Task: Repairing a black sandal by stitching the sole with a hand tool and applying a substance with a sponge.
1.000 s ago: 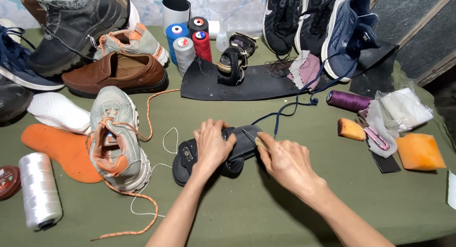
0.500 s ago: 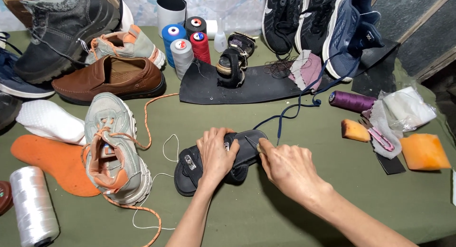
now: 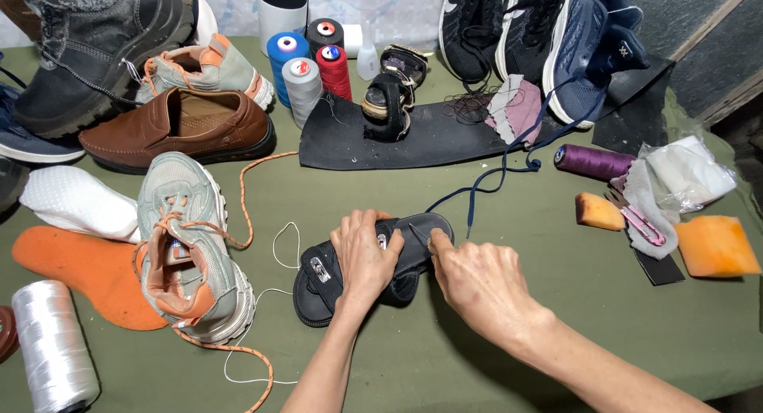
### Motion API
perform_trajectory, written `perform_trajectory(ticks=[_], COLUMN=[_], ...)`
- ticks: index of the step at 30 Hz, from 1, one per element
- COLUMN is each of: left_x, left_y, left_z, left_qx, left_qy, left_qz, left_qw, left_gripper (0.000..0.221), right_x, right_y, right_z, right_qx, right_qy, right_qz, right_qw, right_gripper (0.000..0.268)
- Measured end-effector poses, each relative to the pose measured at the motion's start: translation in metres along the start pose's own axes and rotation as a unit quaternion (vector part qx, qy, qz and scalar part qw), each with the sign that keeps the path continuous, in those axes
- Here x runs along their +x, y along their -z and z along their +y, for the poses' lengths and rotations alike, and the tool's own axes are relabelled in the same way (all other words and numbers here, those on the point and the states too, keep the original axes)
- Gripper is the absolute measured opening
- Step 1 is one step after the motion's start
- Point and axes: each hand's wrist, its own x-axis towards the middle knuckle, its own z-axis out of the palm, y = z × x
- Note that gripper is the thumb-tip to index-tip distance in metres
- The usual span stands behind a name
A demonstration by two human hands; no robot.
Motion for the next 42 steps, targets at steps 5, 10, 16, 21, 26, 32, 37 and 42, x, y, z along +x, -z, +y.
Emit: perform_trajectory(ticks=[5, 10, 16, 21, 26, 32, 37, 42], left_x=[0.0, 0.0, -0.001, -0.001, -0.001, -0.002, -0.001, -0.001], left_y=[0.0, 0.0, -0.001, -0.003, -0.005, -0.004, -0.005, -0.005], left_z=[0.0, 0.0, 0.0, 0.0, -0.001, 0.001, 0.0, -0.002], left_qx=[0.009, 0.004, 0.008, 0.017, 0.015, -0.001, -0.011, -0.011], left_qy=[0.001, 0.001, -0.011, -0.009, -0.018, -0.027, -0.024, -0.021], left_qz=[-0.003, 0.0, 0.009, 0.009, 0.02, 0.024, 0.014, 0.013], left_qw=[1.0, 1.0, 1.0, 1.0, 1.0, 0.999, 1.0, 1.0], left_gripper=[0.03, 0.03, 0.029, 0.028, 0.027, 0.024, 0.025, 0.026], right_x=[0.001, 0.002, 0.001, 0.003, 0.006, 0.007, 0.006, 0.012], right_y=[-0.003, -0.004, -0.002, -0.006, -0.02, -0.05, -0.057, -0.048], right_z=[0.0, -0.002, -0.005, -0.006, -0.015, -0.031, -0.034, -0.028], right_qx=[-0.004, -0.005, -0.013, -0.018, -0.078, -0.163, -0.208, -0.148], right_qy=[0.003, 0.002, -0.001, -0.003, -0.008, -0.014, -0.015, -0.006], right_qz=[0.007, 0.007, -0.004, -0.004, -0.018, -0.006, 0.023, -0.064], right_qw=[1.0, 1.0, 1.0, 1.0, 0.997, 0.986, 0.978, 0.987], right_gripper=[0.012, 0.013, 0.013, 0.014, 0.036, 0.068, 0.063, 0.074])
